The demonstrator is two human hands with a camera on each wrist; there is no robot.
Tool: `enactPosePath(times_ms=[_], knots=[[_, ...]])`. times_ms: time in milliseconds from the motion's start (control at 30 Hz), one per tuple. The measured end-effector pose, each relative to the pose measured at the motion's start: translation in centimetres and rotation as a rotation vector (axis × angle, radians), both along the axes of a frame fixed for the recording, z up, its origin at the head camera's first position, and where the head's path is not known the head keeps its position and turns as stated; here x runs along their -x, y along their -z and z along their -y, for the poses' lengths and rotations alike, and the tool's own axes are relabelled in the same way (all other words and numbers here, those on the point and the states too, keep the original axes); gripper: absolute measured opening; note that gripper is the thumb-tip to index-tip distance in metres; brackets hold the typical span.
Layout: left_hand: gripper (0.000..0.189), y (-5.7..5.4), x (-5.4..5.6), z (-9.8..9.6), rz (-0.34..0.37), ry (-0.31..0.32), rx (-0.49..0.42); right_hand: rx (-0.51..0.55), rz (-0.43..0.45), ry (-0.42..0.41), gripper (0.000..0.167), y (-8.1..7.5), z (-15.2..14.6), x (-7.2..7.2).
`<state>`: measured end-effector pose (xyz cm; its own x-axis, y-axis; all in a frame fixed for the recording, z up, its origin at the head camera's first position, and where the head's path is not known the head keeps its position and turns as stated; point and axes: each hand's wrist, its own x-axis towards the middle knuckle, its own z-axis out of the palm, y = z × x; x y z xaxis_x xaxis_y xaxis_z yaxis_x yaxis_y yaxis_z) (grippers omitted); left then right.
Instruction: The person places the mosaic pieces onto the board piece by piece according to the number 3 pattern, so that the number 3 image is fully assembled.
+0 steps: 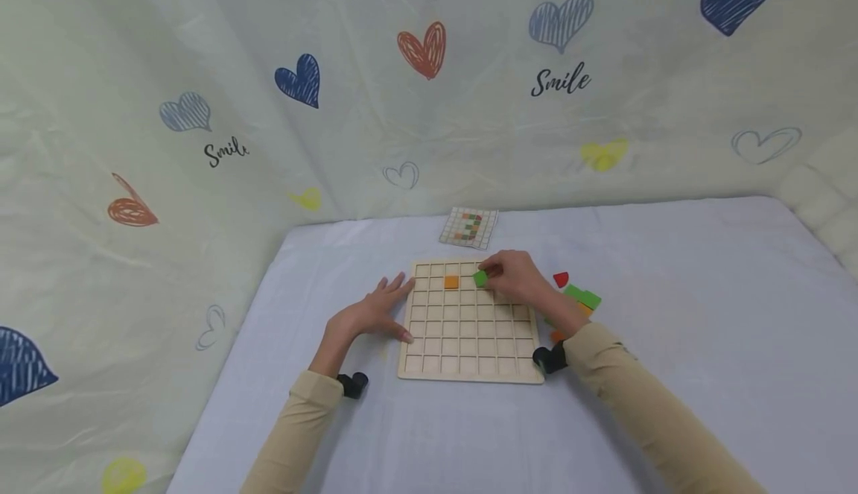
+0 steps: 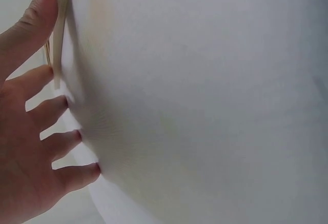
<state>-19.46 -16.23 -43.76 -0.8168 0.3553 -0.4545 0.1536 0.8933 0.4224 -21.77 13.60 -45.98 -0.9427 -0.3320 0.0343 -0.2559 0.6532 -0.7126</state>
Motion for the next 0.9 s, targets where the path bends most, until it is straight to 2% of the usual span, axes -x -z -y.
enactPosePath(times_ms=[267,433,700,900], knots=[[0.111,0.0,0.0,0.0,-0.004,0.0,-0.001,-0.014,0.048,0.013,0.032,-0.2,0.7,0.5],[0.112,0.1,0.0,0.0,0.0,-0.001,0.0,-0.039,0.029,-0.009,0.03,0.0,1.2,0.9],[0.113,0.3,0.1,0.0,-0.006,0.002,-0.008,-0.062,-0.05,-0.072,0.025,0.4,1.8,1.1],[0.113,0.4,0.1,0.3,-0.007,-0.001,-0.003,-0.067,-0.06,-0.092,0.023,0.5,2.3,1.1]])
